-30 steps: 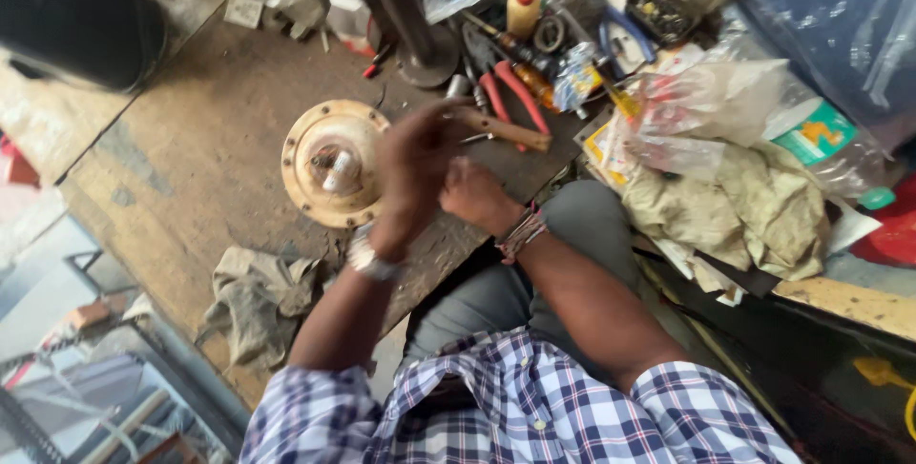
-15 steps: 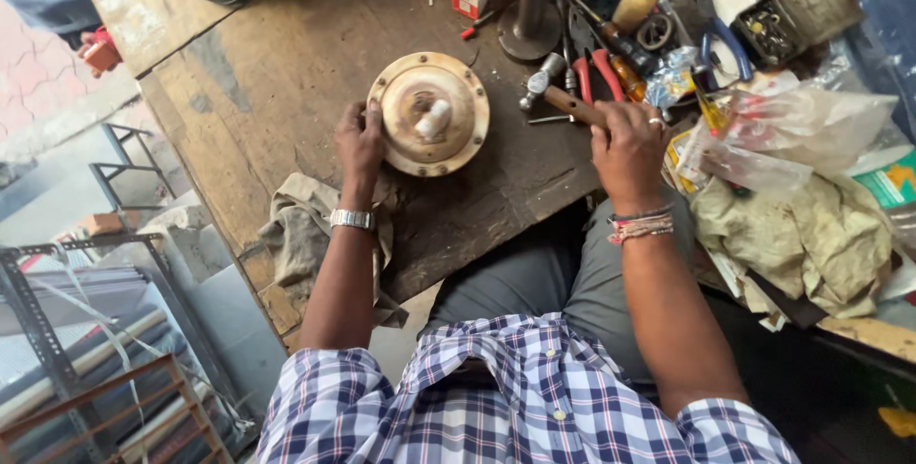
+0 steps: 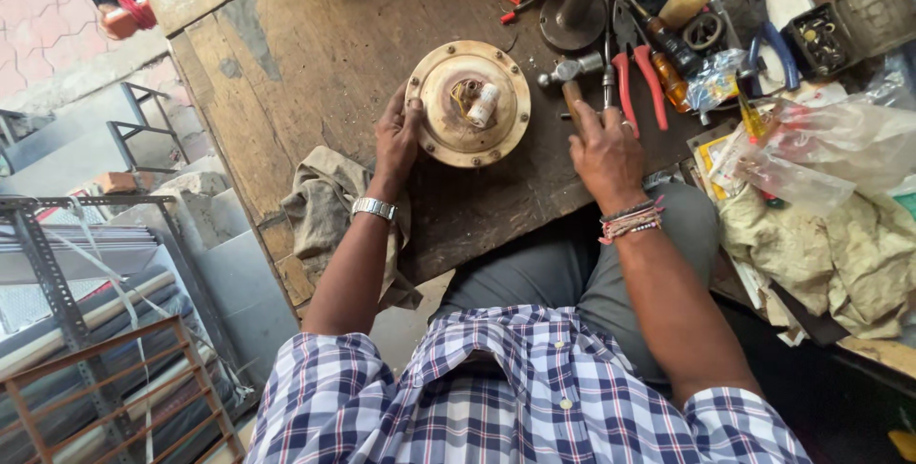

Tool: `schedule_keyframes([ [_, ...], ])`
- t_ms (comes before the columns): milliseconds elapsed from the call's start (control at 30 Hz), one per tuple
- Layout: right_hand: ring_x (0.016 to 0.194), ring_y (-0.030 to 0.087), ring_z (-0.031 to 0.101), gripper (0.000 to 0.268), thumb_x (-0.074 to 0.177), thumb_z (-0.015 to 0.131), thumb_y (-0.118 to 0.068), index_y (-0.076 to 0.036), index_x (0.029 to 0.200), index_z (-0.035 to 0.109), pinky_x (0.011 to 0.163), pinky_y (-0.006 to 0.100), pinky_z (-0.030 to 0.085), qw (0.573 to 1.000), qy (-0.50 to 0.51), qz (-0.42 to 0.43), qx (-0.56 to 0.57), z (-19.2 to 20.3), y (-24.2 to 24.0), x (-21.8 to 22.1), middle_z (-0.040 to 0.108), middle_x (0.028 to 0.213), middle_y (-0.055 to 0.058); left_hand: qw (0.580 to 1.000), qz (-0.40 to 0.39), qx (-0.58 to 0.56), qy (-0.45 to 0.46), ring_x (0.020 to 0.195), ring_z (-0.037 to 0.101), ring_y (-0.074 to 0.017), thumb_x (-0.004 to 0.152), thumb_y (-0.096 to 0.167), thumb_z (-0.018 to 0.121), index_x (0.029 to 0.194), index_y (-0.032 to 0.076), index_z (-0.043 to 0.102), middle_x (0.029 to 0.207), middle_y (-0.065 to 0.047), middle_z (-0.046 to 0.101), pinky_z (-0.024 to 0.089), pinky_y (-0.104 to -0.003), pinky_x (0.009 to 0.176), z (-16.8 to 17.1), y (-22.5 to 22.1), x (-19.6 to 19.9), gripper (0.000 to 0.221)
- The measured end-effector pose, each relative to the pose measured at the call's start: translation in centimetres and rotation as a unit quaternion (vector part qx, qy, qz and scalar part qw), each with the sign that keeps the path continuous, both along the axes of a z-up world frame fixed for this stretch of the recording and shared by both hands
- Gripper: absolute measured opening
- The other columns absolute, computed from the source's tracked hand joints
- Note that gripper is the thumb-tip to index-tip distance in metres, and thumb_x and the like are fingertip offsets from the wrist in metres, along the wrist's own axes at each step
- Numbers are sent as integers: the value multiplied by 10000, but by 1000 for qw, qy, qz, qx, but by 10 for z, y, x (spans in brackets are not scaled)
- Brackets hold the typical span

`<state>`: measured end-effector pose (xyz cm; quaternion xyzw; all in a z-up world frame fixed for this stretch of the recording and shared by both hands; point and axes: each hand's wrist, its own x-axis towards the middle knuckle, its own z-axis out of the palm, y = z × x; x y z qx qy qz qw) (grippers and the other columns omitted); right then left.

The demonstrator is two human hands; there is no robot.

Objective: The person cleans a cylindrical metal part with a cloth, then uses a hammer and screwdriver to work on a circular electrical component with wires. They remove a small white plastic piece and continue adjusting the component with tools.

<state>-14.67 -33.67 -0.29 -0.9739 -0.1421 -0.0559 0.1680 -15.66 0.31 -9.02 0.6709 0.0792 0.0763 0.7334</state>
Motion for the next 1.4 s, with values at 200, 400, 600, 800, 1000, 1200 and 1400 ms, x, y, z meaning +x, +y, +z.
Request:
schedule_keyframes([
  [200, 976, 285, 643, 290, 838, 837, -175, -157, 1116, 759, 843, 427, 491, 987, -156, 37, 31, 10, 4, 1, 670, 1064, 34, 999, -9, 34, 40, 797, 681, -96, 1079, 258, 569, 1354, 36, 560, 1014, -79, 766, 530, -231, 633, 5, 1, -7, 354],
  [400, 834, 278, 672, 197, 984, 807, -273, -103, 931, 723, 739, 414, 529, 978, -55, 87, 181, -8, 29, -20, 677, 879, 65, 990, -23, 105, 89, 578, 602, -94, 1070, 277, 659, 1077, 5, 537, 774, -28, 634, 489, -285, 468, 16, 2, -8, 298],
  [600, 599, 288, 706, 403, 853, 811, -482, -89, 812, 735, 555, 409, 555, 983, 44, 105, 141, -11, 43, -45, 699, 675, 95, 988, -66, 89, 108, 531, 616, -114, 1007, 213, 567, 1451, 56, 469, 745, -80, 656, 494, -265, 459, 33, 5, -7, 480],
  [800, 615, 318, 697, 288, 860, 781, -372, -102, 779, 722, 552, 453, 550, 994, 33, 94, 40, -30, 60, -50, 686, 648, 124, 993, -107, 54, -9, 1054, 689, -114, 1135, 163, 590, 1543, -39, 523, 1321, -116, 713, 571, -265, 879, 19, 9, -1, 461],
  [1000, 711, 330, 681, 146, 887, 729, -215, -93, 810, 710, 646, 468, 539, 975, 23, 157, 159, -29, 51, -46, 695, 754, 115, 991, -91, 22, 94, 577, 617, -100, 1033, 185, 557, 1446, -10, 523, 1004, -91, 720, 506, -248, 477, 23, 8, -1, 458],
  [1200, 753, 324, 687, 138, 896, 721, -197, -78, 833, 690, 691, 444, 545, 941, 67, 254, 214, -6, 35, -36, 694, 786, 107, 991, -49, 33, 121, 587, 640, -108, 1027, 202, 581, 1411, 4, 505, 928, -103, 740, 495, -253, 457, 21, 5, 0, 439],
  [1400, 821, 297, 712, 129, 971, 743, -214, -87, 950, 730, 715, 423, 556, 961, -27, 133, 240, 4, 16, -20, 748, 904, 101, 998, -37, -8, 57, 895, 707, -109, 1065, 163, 600, 1416, -17, 538, 1070, -92, 751, 577, -241, 738, 8, 3, -1, 399],
])
